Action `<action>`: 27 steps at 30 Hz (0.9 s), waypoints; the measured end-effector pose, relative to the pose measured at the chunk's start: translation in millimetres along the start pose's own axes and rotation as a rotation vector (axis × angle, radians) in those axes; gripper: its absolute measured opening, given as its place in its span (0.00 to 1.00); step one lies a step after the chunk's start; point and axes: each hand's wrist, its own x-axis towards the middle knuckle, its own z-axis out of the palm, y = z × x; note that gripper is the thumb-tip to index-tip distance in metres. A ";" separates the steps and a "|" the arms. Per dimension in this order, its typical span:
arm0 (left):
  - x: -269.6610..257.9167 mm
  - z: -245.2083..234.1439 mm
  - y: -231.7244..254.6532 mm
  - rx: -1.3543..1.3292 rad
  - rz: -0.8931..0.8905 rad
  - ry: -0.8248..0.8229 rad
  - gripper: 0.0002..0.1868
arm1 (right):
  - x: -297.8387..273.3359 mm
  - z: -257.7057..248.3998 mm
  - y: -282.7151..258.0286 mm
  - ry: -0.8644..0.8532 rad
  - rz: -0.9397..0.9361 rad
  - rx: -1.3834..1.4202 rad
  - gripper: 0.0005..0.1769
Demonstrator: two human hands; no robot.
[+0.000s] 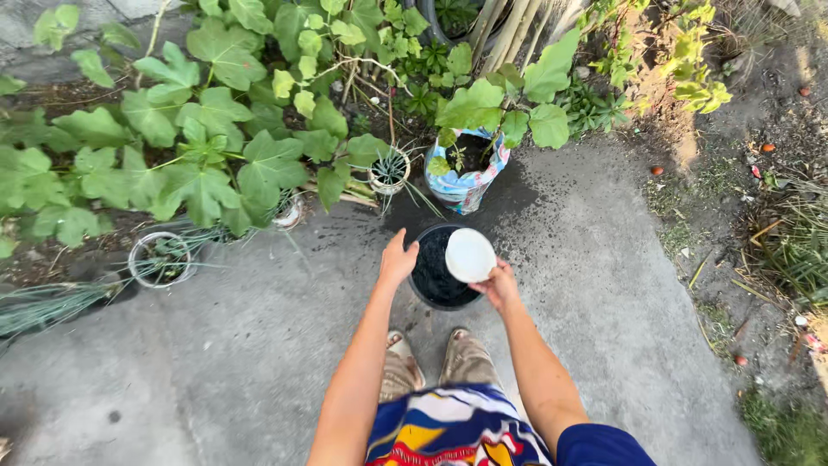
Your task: The person scoops water from a black bucket using a white plastic bowl and pours it onto several plants growing in plastic bags and pots outdoors.
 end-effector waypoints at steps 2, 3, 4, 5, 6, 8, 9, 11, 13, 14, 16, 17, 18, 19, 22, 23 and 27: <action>0.3 -27.1 23.0 -0.021 -0.086 -0.040 0.36 | -10.9 17.4 -24.6 -0.058 -0.053 0.014 0.36; 4.0 -35.9 30.5 -0.024 -0.093 -0.043 0.36 | -14.1 24.5 -31.8 -0.051 -0.097 -0.011 0.36; 9.8 -42.8 36.5 -0.019 -0.015 -0.004 0.35 | -15.2 30.6 -38.9 -0.045 -0.140 -0.035 0.35; 16.4 -50.4 42.0 -0.011 0.066 0.039 0.35 | -12.3 37.7 -48.0 -0.046 -0.136 -0.037 0.35; 23.6 -56.7 48.6 -0.011 0.062 0.040 0.35 | -8.3 43.7 -57.5 -0.007 -0.156 -0.017 0.35; 34.4 -68.2 64.1 -0.049 0.087 0.061 0.34 | -3.2 52.1 -67.8 0.031 -0.177 0.000 0.35; 40.4 -72.9 69.6 -0.052 0.096 0.067 0.34 | 3.2 57.7 -75.6 0.050 -0.187 0.009 0.35; 47.4 -79.8 76.9 -0.085 0.013 0.038 0.35 | 20.4 71.1 -91.0 0.065 -0.198 0.014 0.35; 58.5 -86.5 87.8 -0.100 0.025 0.081 0.35 | 28.6 87.9 -104.8 0.076 -0.274 -0.007 0.32; 61.6 -89.8 91.3 -0.112 0.037 0.120 0.34 | 26.2 89.3 -104.8 0.078 -0.268 -0.011 0.32; 83.9 -105.1 101.5 -0.079 0.064 0.143 0.35 | 37.0 102.6 -121.5 0.037 -0.256 -0.032 0.35; 81.4 -103.9 98.5 -0.044 0.064 0.148 0.35 | 36.7 103.7 -123.9 0.049 -0.249 -0.038 0.35; 78.8 -102.1 95.5 -0.049 0.055 0.137 0.35 | 39.2 108.4 -128.7 0.099 -0.223 -0.051 0.35; 84.0 -108.6 95.8 -0.136 0.042 0.118 0.35 | 45.2 117.2 -135.2 0.137 -0.203 -0.058 0.35; 94.3 -119.5 102.2 -0.203 -0.012 0.082 0.34 | 52.3 130.4 -143.9 0.152 -0.197 -0.068 0.34; 102.9 -122.7 104.6 -0.183 -0.048 0.069 0.34 | 55.9 136.7 -147.7 0.147 -0.202 -0.068 0.34; 125.1 -123.4 102.8 -0.130 0.029 0.082 0.35 | 60.5 156.0 -151.7 0.173 -0.210 -0.101 0.34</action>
